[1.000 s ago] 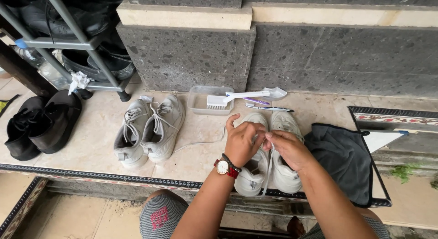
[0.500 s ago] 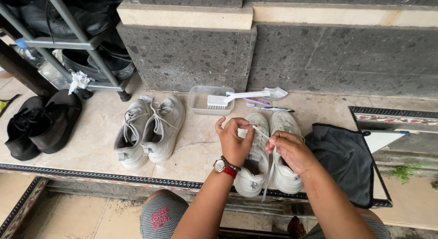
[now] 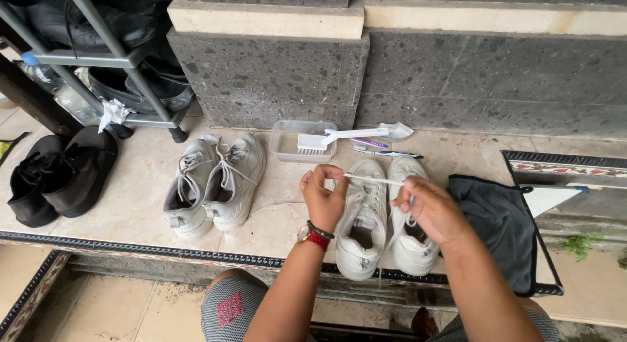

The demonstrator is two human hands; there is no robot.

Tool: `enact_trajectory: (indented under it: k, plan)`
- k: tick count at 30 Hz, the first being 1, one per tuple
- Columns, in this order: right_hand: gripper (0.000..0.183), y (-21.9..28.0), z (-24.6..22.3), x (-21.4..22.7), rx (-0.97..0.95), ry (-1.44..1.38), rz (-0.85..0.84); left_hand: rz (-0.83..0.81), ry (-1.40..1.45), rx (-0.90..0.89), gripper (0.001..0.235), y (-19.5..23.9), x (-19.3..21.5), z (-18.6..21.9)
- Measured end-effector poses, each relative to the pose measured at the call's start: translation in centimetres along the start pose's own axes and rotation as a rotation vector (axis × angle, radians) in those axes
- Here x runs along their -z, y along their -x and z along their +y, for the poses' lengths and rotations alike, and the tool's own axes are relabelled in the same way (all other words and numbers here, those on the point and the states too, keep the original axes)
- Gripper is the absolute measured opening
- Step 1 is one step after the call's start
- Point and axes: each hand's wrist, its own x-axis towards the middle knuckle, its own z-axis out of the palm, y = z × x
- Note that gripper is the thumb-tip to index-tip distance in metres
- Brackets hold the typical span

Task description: Lacing up a pair of white sneakers and then wiping them with a sponge as a finishing step.

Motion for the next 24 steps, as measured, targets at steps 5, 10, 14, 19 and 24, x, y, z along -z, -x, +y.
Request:
enact_trajectory:
  k: [5,10,14,19,24]
  plan:
    - [0.030,-0.4,-1.9,1.8,0.098,-0.072,0.167,0.011,0.290,0.414,0.017,0.1,0.7,-1.4]
    - [0.032,-0.5,-4.9,2.9,0.163,-0.266,0.319,0.071,0.444,0.678,0.015,1.0,1.1,-3.5]
    - [0.021,-0.8,-5.4,4.3,0.248,-0.275,0.487,0.096,0.533,0.968,0.014,1.9,1.7,-5.1]
    - [0.016,-1.9,-1.3,2.0,0.126,0.249,0.395,0.032,0.203,0.394,0.057,2.6,1.7,-0.7]
    - [0.020,-3.9,3.2,-0.8,-0.037,0.478,-0.003,-0.397,0.223,-0.107,0.038,1.6,0.9,6.1]
